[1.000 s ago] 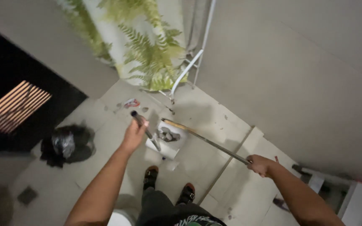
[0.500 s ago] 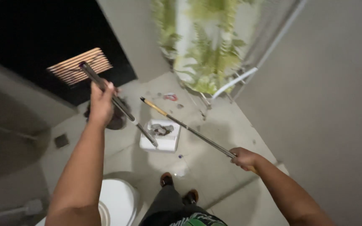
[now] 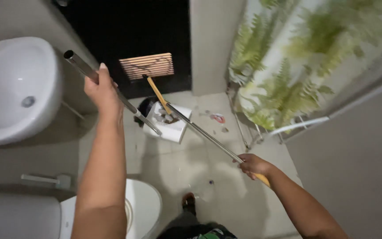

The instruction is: The person cleans a bathroom floor by sweeping debris into a dustpan using a broom. They also handle a trash bin, lifting the inner bucket to empty it into the toilet, and move a red bucket to clear the workspace.

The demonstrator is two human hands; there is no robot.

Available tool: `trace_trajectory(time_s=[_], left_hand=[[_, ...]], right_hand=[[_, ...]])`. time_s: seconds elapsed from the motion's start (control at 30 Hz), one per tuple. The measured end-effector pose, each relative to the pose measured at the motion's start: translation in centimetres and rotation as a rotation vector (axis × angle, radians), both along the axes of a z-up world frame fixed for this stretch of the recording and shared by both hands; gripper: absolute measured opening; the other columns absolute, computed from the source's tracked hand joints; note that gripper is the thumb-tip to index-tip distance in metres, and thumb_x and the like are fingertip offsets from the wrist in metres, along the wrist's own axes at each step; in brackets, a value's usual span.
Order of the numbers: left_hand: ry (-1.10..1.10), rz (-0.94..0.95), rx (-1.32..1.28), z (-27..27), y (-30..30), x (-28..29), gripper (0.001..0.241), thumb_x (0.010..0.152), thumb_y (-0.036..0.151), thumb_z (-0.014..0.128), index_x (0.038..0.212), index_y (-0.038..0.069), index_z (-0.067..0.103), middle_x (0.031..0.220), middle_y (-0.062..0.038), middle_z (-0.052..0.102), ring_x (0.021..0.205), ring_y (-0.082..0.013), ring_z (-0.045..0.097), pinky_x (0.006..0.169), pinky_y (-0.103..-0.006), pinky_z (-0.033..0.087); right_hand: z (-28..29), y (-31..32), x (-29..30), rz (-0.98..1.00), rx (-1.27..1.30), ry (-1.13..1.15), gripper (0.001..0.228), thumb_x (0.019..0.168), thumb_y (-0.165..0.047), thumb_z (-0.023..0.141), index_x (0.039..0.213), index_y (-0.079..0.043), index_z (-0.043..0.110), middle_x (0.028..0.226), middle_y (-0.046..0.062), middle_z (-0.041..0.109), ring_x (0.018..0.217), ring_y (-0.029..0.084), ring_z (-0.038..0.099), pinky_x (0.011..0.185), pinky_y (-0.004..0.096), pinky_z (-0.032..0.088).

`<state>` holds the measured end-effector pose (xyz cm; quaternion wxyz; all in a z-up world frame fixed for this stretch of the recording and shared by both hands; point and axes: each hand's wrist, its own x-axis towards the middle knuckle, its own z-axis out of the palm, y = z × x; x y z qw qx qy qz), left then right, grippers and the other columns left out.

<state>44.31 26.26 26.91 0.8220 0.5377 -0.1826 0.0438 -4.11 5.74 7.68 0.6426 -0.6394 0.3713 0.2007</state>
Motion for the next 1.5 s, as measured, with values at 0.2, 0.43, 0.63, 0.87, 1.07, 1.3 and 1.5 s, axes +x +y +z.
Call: trace_trajectory(time_s=[0.2,0.43,0.63,0.87,1.07,1.3,1.5], left_hand=[[0.016,0.174,0.033,-0.3,1.4,7.7,0.025,0.100,0.023,0.070,0.085,0.010,0.055,0.068,0.004,0.053,0.056,-0.0069,0.048,0.051,-0.0264,0.041],[0.051,0.161,0.048,-2.1,0.5,10.1,0.020,0.096,0.020,0.073,0.086,0.007,0.061,0.070,0.003,0.057,0.059,-0.0076,0.052,0.054,-0.0279,0.044],[0.076,0.233,0.037,-6.3,0.0,12.6,0.016,0.096,0.017,0.072,0.089,0.007,0.064,0.074,0.004,0.057,0.064,-0.0069,0.049,0.059,-0.0286,0.043],[0.240,0.156,0.135,-5.0,-1.2,8.3,0.016,0.095,0.021,0.070,0.089,0.010,0.060,0.071,0.004,0.052,0.059,-0.0074,0.046,0.053,-0.0301,0.039],[0.104,0.217,0.275,-6.3,-3.0,8.5,0.029,0.099,0.031,0.071,0.088,0.007,0.058,0.072,0.003,0.055,0.062,-0.0084,0.050,0.056,-0.0309,0.045],[-0.045,0.392,0.516,-8.9,-3.4,9.7,0.040,0.100,0.043,0.067,0.099,0.003,0.065,0.079,-0.006,0.066,0.072,-0.0176,0.062,0.072,-0.0388,0.052],[0.009,0.372,0.501,-6.0,-4.1,8.9,0.041,0.100,0.043,0.065,0.105,0.003,0.065,0.081,-0.008,0.066,0.077,-0.0198,0.061,0.076,-0.0389,0.052]], right_hand=[[1.9,-1.9,8.3,-0.002,-0.019,-0.030,0.043,0.092,-0.004,0.057,0.134,-0.007,0.062,0.064,0.003,0.053,0.040,0.014,0.043,0.039,0.033,0.037],[3.4,-3.0,11.6,0.015,0.020,-0.062,0.044,0.091,-0.004,0.051,0.133,-0.005,0.063,0.055,0.004,0.050,0.036,0.013,0.043,0.036,0.032,0.039],[1.5,-5.2,12.3,0.094,0.176,0.019,0.025,0.087,-0.001,0.051,0.112,-0.001,0.051,0.059,0.005,0.050,0.035,0.016,0.041,0.034,0.034,0.034],[-6.0,-11.8,15.4,0.279,-0.003,0.110,0.018,0.091,-0.011,0.061,0.105,-0.002,0.056,0.067,0.007,0.052,0.043,0.017,0.044,0.038,0.034,0.036],[-6.1,-13.4,19.7,0.452,-0.256,0.172,0.034,0.092,-0.018,0.065,0.126,-0.016,0.059,0.074,0.006,0.055,0.052,0.017,0.049,0.044,0.036,0.041],[-4.3,-13.3,23.1,0.393,-0.337,0.118,0.046,0.086,-0.011,0.066,0.132,-0.011,0.064,0.079,0.013,0.058,0.052,0.021,0.047,0.046,0.040,0.039],[-3.5,-13.8,23.2,0.436,-0.356,0.153,0.066,0.088,-0.017,0.068,0.150,-0.016,0.047,0.096,0.012,0.068,0.061,0.024,0.048,0.053,0.042,0.046]])
